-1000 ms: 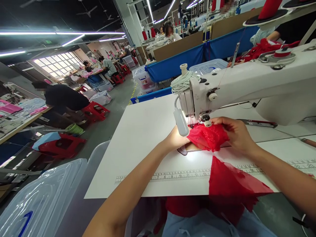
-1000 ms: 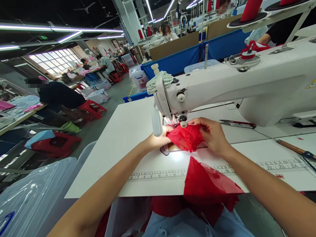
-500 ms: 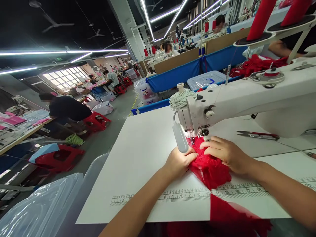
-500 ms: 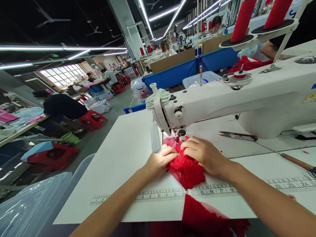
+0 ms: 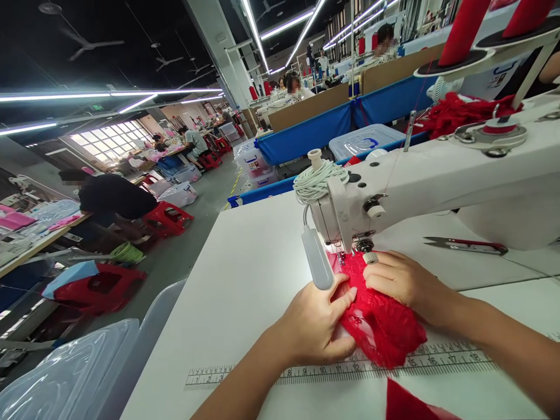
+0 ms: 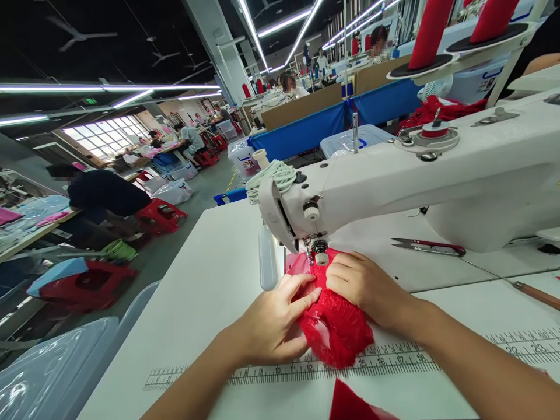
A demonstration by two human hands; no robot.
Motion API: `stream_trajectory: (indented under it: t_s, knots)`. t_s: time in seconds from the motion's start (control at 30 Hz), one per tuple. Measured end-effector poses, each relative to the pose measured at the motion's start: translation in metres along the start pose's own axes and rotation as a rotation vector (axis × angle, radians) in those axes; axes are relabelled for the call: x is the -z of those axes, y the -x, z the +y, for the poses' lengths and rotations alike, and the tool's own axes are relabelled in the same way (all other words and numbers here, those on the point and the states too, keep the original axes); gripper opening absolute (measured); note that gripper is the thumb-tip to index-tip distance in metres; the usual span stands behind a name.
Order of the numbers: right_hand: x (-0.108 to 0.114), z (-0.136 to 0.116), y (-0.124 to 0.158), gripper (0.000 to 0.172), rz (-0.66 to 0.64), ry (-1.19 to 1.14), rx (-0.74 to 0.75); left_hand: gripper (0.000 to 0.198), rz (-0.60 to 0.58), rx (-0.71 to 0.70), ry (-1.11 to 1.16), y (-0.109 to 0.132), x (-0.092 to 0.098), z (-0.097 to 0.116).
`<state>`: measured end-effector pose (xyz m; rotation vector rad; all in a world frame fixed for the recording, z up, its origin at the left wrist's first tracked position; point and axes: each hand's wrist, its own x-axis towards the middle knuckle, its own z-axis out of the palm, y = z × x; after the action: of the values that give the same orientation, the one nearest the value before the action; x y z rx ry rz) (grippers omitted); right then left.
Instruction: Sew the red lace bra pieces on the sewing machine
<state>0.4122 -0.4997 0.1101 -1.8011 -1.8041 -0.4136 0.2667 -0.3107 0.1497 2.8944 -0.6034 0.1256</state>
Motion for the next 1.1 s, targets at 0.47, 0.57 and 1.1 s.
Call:
stream_trajectory:
  t_s: [0.47,0.57,1.1]
  knots:
    - [0.0008,0.0003,0.0015,0.032,-0.042,0.099,0.023,0.087,0.140,0.021,-0.180,0.0046,-0.0050,-0.0011]
    - [-0.0006,-0.0008,0.0029,0.033,-0.039,0.114,0.006,0.085,0.149,0.009,-0.170,0.0041,-0.0052,-0.0025]
    - [0.0016,-0.0042,0.0012,0.033,-0.001,0.105,-0.014,0.084,0.140,-0.003,-0.177,0.0022,-0.0071,-0.0051]
